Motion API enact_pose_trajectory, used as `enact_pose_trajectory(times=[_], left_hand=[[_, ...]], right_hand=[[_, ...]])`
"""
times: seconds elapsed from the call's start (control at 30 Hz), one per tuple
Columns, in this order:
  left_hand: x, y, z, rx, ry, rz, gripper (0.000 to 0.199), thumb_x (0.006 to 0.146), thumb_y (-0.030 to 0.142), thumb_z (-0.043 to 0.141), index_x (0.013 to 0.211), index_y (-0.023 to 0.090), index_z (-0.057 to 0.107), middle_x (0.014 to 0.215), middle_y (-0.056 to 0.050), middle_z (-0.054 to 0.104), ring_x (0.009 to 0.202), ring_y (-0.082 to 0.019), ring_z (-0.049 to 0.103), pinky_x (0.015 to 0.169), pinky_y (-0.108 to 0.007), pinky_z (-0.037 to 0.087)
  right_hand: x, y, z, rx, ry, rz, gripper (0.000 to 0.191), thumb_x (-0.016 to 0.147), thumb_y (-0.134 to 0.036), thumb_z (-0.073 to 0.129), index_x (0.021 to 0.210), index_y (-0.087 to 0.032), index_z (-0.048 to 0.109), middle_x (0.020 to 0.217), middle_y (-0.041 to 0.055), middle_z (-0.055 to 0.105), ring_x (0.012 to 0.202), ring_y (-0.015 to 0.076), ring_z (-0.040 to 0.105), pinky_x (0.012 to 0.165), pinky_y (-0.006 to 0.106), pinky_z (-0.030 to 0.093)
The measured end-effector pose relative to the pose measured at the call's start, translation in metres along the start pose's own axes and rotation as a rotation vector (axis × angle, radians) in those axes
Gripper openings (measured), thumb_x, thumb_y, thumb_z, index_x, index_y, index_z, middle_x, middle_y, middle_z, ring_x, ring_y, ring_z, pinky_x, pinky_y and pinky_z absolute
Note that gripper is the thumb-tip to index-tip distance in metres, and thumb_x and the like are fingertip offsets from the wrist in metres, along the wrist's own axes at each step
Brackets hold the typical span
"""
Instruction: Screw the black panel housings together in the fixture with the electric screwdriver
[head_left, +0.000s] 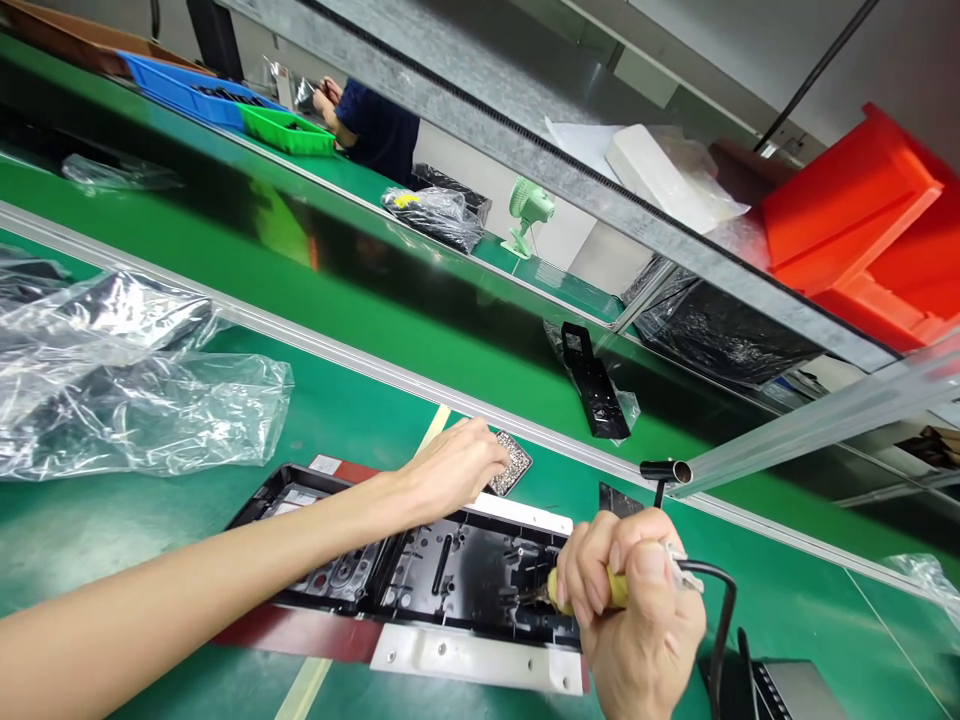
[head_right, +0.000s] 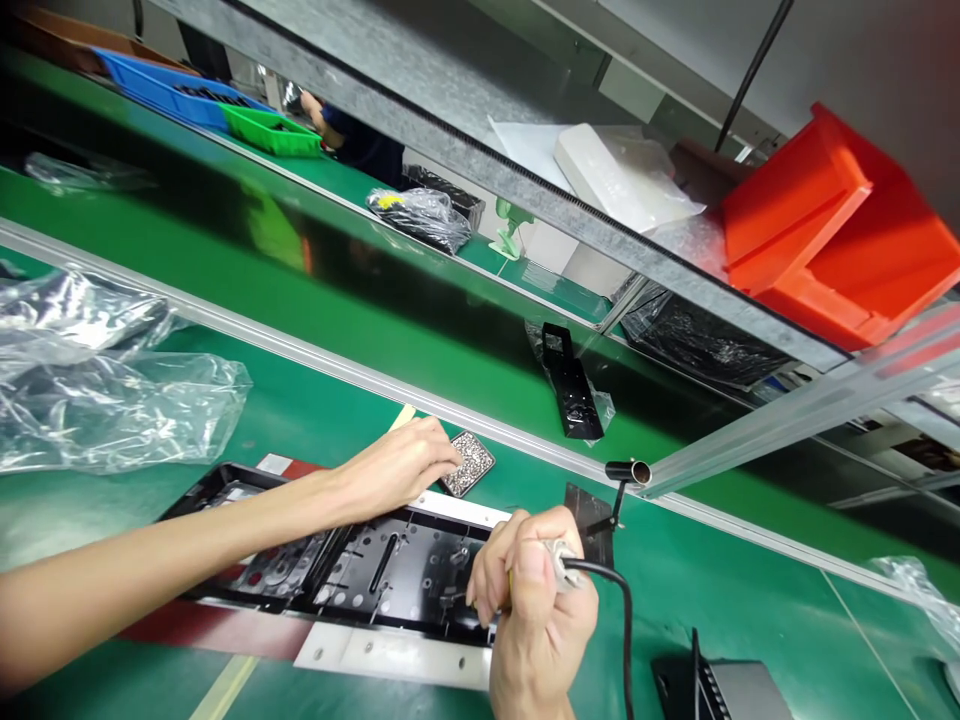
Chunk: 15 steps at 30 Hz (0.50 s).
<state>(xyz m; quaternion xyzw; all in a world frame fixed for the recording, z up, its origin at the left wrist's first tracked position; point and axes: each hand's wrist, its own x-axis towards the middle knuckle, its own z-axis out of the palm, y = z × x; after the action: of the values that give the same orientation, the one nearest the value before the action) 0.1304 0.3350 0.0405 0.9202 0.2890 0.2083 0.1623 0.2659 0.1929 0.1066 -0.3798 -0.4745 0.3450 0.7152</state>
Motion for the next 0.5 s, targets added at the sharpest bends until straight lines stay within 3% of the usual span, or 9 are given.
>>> enact_pose_trajectory(times=[0.13, 0.3, 0.5], left_hand=[[0.027, -0.023, 0.013, 0.018, -0.027, -0.03, 0.027, 0.091, 0.011, 0.055, 0.068, 0.017, 0.068, 0.065, -0.006, 0.061, 0.081, -0.023, 0.058, 0.07, -0.032, 0.038], [0.038, -0.03, 0.028, 0.023, -0.079, 0.005, 0.027, 0.081, 0.004, 0.057, 0.057, 0.018, 0.06, 0.057, -0.004, 0.055, 0.071, -0.021, 0.056, 0.067, -0.031, 0.038], [0.046, -0.033, 0.036, 0.069, -0.092, 0.024, 0.03, 0.085, 0.013, 0.057, 0.056, 0.018, 0.06, 0.058, -0.007, 0.059, 0.072, -0.023, 0.057, 0.07, -0.033, 0.042]], right_hand=[[0.0, 0.001, -0.002, 0.004, 0.011, 0.01, 0.028, 0.104, -0.03, 0.045, 0.077, -0.022, 0.048, 0.053, -0.0073, 0.04, 0.044, 0.008, 0.039, 0.041, 0.02, 0.04], [0.0, 0.0, 0.0, 0.001, 0.033, 0.003, 0.029, 0.103, -0.031, 0.047, 0.075, -0.022, 0.049, 0.051, -0.0075, 0.04, 0.042, 0.0079, 0.037, 0.039, 0.02, 0.039], [0.0, 0.0, 0.001, 0.004, 0.034, 0.01, 0.029, 0.102, -0.031, 0.048, 0.074, -0.022, 0.049, 0.051, -0.0076, 0.04, 0.041, 0.0078, 0.038, 0.039, 0.02, 0.039]])
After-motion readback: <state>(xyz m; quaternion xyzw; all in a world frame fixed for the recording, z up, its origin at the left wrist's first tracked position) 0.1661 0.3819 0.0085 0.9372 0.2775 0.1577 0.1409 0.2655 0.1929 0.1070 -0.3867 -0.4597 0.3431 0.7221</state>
